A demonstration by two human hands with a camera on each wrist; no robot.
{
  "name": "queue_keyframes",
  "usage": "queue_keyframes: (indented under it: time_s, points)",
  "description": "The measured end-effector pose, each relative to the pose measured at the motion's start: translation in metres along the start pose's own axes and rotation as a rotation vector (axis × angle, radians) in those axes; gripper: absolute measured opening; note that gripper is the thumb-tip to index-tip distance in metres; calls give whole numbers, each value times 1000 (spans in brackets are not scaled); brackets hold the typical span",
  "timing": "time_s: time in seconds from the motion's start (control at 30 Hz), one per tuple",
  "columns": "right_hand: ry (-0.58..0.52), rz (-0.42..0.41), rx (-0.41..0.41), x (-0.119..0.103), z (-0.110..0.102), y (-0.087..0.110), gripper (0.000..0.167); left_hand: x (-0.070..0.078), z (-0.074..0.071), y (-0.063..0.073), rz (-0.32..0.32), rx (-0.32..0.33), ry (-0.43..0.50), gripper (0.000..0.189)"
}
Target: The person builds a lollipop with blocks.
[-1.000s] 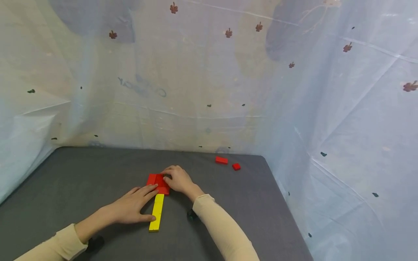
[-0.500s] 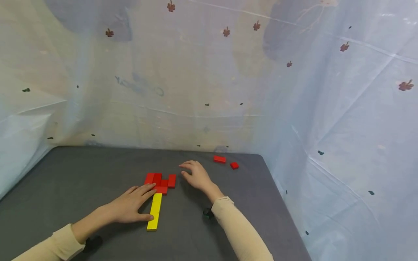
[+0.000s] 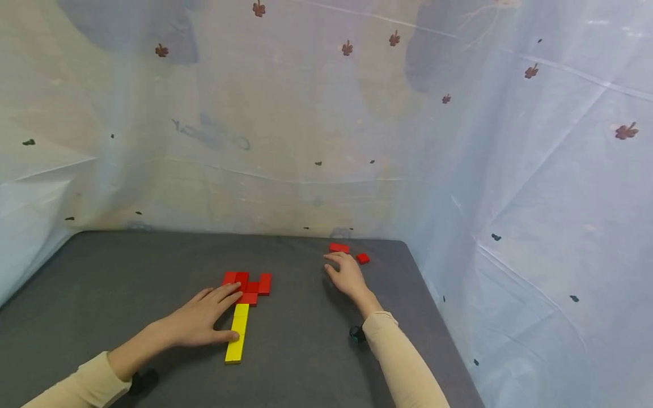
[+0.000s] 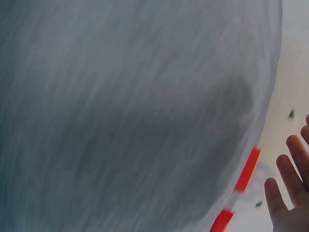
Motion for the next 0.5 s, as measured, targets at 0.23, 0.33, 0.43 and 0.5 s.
queue_keyframes:
  time_s: [0.23, 0.33, 0.43, 0.5]
  points:
    - [82, 120, 68, 30, -16, -2, 37, -3, -1, -4, 13, 22, 10, 101]
    - [106, 157, 79, 41, -22, -3, 37, -3, -2, -7, 23, 31, 7, 101]
    - [132, 197, 71, 52, -27, -5, 38, -4, -2, -9, 15, 24, -8, 102]
    - [157, 218, 70, 57, -29, -6, 38, -4, -2, -10, 21, 25, -7, 101]
Point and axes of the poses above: each hand's wrist, its own y-axis away from the middle knuckle, its own z-axis out of the palm, x = y × z, the point moved 1 cm from there along -y, towards the middle knuckle, and after that the axes turned 4 degrees about z, right-handed, at the moved point
